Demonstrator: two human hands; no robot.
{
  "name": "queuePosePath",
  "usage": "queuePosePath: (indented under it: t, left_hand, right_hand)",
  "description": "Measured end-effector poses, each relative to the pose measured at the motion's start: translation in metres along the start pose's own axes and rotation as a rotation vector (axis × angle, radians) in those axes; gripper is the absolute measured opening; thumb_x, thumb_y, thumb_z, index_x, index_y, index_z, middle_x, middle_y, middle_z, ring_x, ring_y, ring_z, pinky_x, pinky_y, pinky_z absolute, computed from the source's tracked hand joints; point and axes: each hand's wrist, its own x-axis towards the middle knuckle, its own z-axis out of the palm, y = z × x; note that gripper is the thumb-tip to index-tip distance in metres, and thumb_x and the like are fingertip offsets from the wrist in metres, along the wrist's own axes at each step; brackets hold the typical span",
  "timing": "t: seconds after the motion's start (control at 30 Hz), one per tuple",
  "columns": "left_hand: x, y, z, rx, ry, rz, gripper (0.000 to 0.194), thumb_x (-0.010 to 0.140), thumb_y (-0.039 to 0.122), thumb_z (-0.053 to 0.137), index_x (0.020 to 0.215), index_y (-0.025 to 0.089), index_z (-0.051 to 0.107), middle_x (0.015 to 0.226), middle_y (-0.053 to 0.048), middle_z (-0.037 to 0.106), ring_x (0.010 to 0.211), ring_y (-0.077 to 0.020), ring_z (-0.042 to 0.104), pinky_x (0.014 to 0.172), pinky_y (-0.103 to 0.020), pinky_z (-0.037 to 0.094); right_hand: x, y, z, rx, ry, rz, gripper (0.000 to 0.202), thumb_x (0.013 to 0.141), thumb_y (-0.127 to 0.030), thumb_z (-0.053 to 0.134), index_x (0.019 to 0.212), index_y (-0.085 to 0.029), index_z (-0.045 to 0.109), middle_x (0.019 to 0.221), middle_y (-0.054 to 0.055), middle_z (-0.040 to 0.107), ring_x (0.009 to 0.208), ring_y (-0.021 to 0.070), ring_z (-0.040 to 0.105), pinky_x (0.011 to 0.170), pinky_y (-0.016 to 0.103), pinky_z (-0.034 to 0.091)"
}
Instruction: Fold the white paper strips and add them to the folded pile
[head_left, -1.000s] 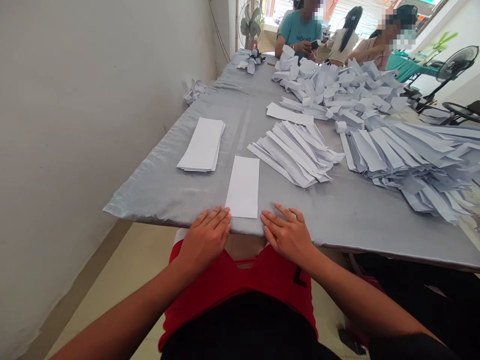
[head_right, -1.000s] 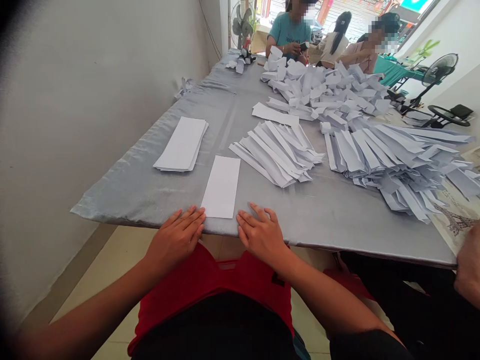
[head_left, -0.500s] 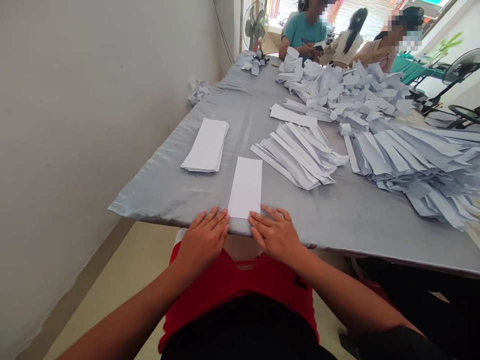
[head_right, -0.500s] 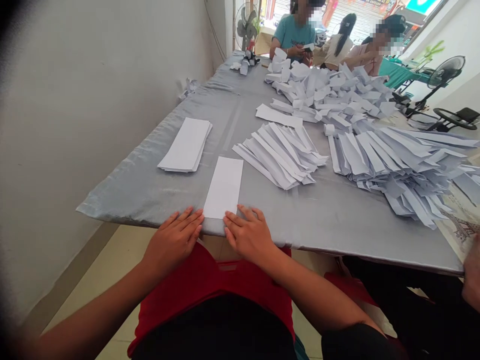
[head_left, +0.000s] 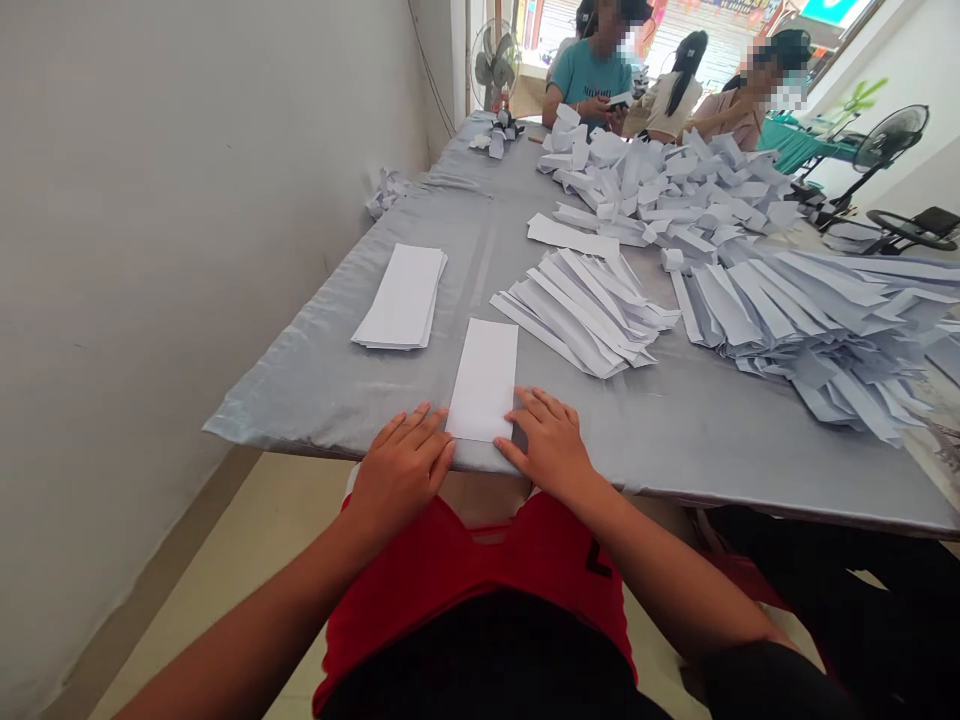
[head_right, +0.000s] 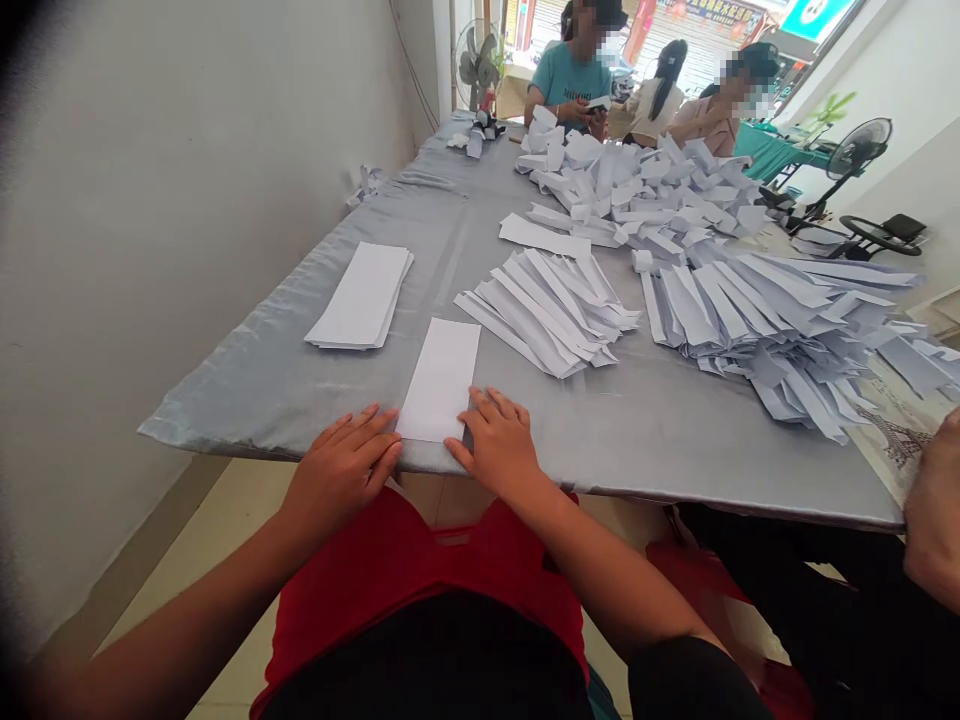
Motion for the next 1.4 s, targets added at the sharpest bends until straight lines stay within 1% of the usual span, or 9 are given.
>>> queuePosePath:
  t: [0.17,0.33,0.47,0.53,0.63,0.77,0.93,1.13,1.4]
  left_hand:
    - [0.015,0.009,-0.004,-0.037,0.003,0.160,0.032,0.098,0.033,0.055,0.127,0.020,0.062,0.130,-0.012,0.069,0.124,-0.0292,0.061,0.102,-0.043,0.045]
    - [0.025,0.008,-0.008,-0.145,-0.009,0.302,0.033,0.100,0.019,0.048,0.132,0.022,0.056,0.088,-0.003,0.072,0.083,-0.0189,0.065,0.085,-0.034,0.045]
    - [0.026,0.000,-0.016,-0.257,0.114,0.399,0.022,0.099,0.012,0.047,0.116,0.020,0.060,0.077,0.001,0.068,0.075,-0.0154,0.062,0.077,-0.031,0.045]
    - [0.026,-0.003,-0.019,-0.343,0.179,0.463,0.014,0.099,0.012,0.048,0.102,0.021,0.060,0.079,0.000,0.069,0.078,-0.0149,0.064,0.078,-0.030,0.046]
    - [0.026,-0.010,-0.020,-0.402,0.232,0.509,0.016,0.099,0.013,0.048,0.089,0.022,0.057,0.083,0.000,0.073,0.086,-0.0151,0.068,0.084,-0.030,0.048]
    - [0.027,-0.019,-0.017,-0.227,0.183,0.422,0.017,0.095,0.014,0.053,0.082,0.022,0.060,0.091,-0.002,0.076,0.094,-0.0180,0.070,0.083,-0.033,0.048]
    - [0.029,-0.014,-0.010,-0.022,0.045,0.308,0.016,0.094,0.038,0.063,0.094,0.024,0.069,0.099,-0.003,0.077,0.107,-0.0250,0.068,0.095,-0.041,0.044]
    - [0.035,-0.007,0.000,0.102,-0.015,0.295,0.021,0.094,0.011,0.054,0.096,0.025,0.070,0.099,-0.001,0.077,0.108,-0.0255,0.067,0.098,-0.044,0.041]
    - [0.043,-0.018,0.017,0.044,-0.141,0.159,0.022,0.093,0.010,0.051,0.092,0.020,0.070,0.088,-0.005,0.074,0.080,-0.0224,0.066,0.074,-0.037,0.048]
  right_hand:
    - [0.003,-0.017,-0.004,0.188,-0.013,-0.078,0.011,0.084,-0.029,0.074,0.086,-0.024,0.064,0.125,0.007,0.072,0.123,0.0302,0.059,0.096,0.045,0.044]
    - [0.002,-0.026,-0.017,0.393,-0.094,-0.191,0.012,0.089,-0.032,0.068,0.086,-0.022,0.062,0.083,0.002,0.073,0.080,0.0176,0.067,0.076,0.031,0.048]
    - [0.002,-0.009,-0.027,0.337,-0.034,-0.357,0.030,0.089,-0.045,0.069,0.107,-0.020,0.067,0.114,0.009,0.075,0.107,0.0229,0.066,0.090,0.036,0.046]
    - [0.003,0.007,-0.030,0.207,-0.017,-0.390,0.031,0.092,-0.040,0.068,0.116,-0.022,0.067,0.125,0.009,0.072,0.119,0.0251,0.062,0.096,0.039,0.042]
    - [0.004,0.028,-0.032,0.060,0.048,-0.407,0.016,0.096,-0.024,0.062,0.107,-0.025,0.072,0.114,0.002,0.077,0.115,0.0230,0.064,0.096,0.038,0.037]
    - [-0.004,0.038,-0.032,-0.060,0.114,-0.368,0.018,0.097,-0.021,0.058,0.102,-0.025,0.074,0.102,0.000,0.079,0.098,0.0188,0.066,0.086,0.034,0.037]
    - [-0.013,0.025,-0.026,-0.226,0.047,-0.156,0.016,0.095,-0.022,0.060,0.096,-0.023,0.076,0.094,0.002,0.078,0.080,0.0184,0.060,0.074,0.035,0.032]
    - [-0.002,0.017,-0.027,-0.217,-0.126,-0.028,0.015,0.095,-0.027,0.062,0.098,-0.025,0.076,0.100,0.004,0.077,0.088,0.0213,0.061,0.077,0.035,0.033]
    - [0.009,0.025,-0.036,-0.098,-0.200,-0.020,0.020,0.100,-0.030,0.057,0.099,-0.027,0.076,0.111,0.004,0.076,0.103,0.0217,0.062,0.086,0.034,0.038]
